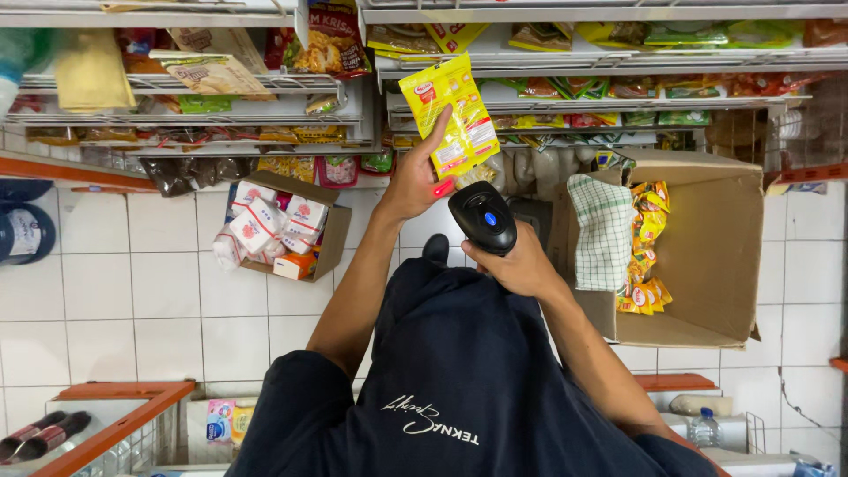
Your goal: The person scans packets of seasoning and snacks using a handheld barcode scanner and places them into a cardboard box on the floor.
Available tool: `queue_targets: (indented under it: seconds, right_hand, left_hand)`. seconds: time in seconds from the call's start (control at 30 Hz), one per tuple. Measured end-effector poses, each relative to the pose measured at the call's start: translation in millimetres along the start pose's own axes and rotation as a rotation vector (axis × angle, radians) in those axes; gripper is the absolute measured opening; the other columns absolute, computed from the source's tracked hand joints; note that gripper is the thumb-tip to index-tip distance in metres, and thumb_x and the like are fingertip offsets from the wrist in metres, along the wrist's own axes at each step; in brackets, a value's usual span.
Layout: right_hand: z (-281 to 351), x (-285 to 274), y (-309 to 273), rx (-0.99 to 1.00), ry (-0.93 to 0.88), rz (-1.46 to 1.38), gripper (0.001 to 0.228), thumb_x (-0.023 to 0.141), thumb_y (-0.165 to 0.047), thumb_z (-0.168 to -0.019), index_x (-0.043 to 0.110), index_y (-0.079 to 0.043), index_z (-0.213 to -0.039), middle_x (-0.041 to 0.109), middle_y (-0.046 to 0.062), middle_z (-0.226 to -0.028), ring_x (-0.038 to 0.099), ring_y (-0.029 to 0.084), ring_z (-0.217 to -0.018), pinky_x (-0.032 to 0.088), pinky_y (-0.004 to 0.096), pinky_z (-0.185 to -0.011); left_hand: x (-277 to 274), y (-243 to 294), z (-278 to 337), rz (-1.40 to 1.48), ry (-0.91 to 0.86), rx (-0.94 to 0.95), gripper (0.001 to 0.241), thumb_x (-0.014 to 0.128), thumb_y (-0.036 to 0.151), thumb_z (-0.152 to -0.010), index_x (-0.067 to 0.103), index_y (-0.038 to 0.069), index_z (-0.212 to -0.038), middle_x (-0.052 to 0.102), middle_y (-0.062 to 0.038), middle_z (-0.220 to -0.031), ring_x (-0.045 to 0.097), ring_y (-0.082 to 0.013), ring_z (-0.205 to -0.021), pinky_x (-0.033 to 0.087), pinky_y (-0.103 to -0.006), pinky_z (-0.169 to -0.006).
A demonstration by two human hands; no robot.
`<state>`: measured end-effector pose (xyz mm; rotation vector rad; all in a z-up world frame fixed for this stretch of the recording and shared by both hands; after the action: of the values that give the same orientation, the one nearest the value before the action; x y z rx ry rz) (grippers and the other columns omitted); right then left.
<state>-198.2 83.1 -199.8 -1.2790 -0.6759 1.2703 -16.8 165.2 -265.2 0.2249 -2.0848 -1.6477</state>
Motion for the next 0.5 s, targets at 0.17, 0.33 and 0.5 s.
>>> queue_targets:
  seconds: [0.17,0.33,0.5]
  right_hand:
    - [7,-2,6,0.017,-0.011,-0.001,0.018,0.078,-0.019,-0.088,0.068,-0.003,-0.086,0.068,0.005,-0.065,0.066,0.011,-0.054,0.053,0.029,-0.053]
    - [1,-11,13,-0.037,0.096,0.106,0.021,0.083,-0.016,-0.085,0.070,-0.002,-0.093,0.068,0.007,-0.074,0.060,0.015,-0.066,0.052,0.031,-0.064]
    - [-18,-22,22,-0.240,0.508,0.011,0.044,0.087,-0.014,-0.082,0.062,0.001,-0.115,0.070,0.006,-0.100,0.065,0.012,-0.088,0.055,0.029,-0.080]
  left_hand:
    - [5,-2,-1,0.008,-0.009,-0.033,0.101,0.055,-0.021,-0.082,0.017,0.012,-0.170,0.036,-0.009,-0.166,0.042,-0.0136,-0.144,0.037,-0.0262,-0.117]
    - [15,4,-2,0.059,-0.027,-0.030,0.100,0.056,-0.022,-0.084,0.017,0.013,-0.169,0.036,-0.009,-0.165,0.044,-0.0151,-0.144,0.037,-0.0267,-0.117]
    - [36,25,0,-0.068,-0.008,-0.009,0.089,0.061,-0.017,-0.094,0.023,0.013,-0.170,0.043,-0.014,-0.165,0.048,-0.0181,-0.141,0.042,-0.0300,-0.115]
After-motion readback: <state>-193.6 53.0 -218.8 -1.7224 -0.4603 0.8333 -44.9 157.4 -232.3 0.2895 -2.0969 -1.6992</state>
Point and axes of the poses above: each hand's wrist, its own z-axis away from the middle knuckle, its own x-axis out of the palm, y = z × x, the point moved 4 cm from there along -z, towards the middle knuckle
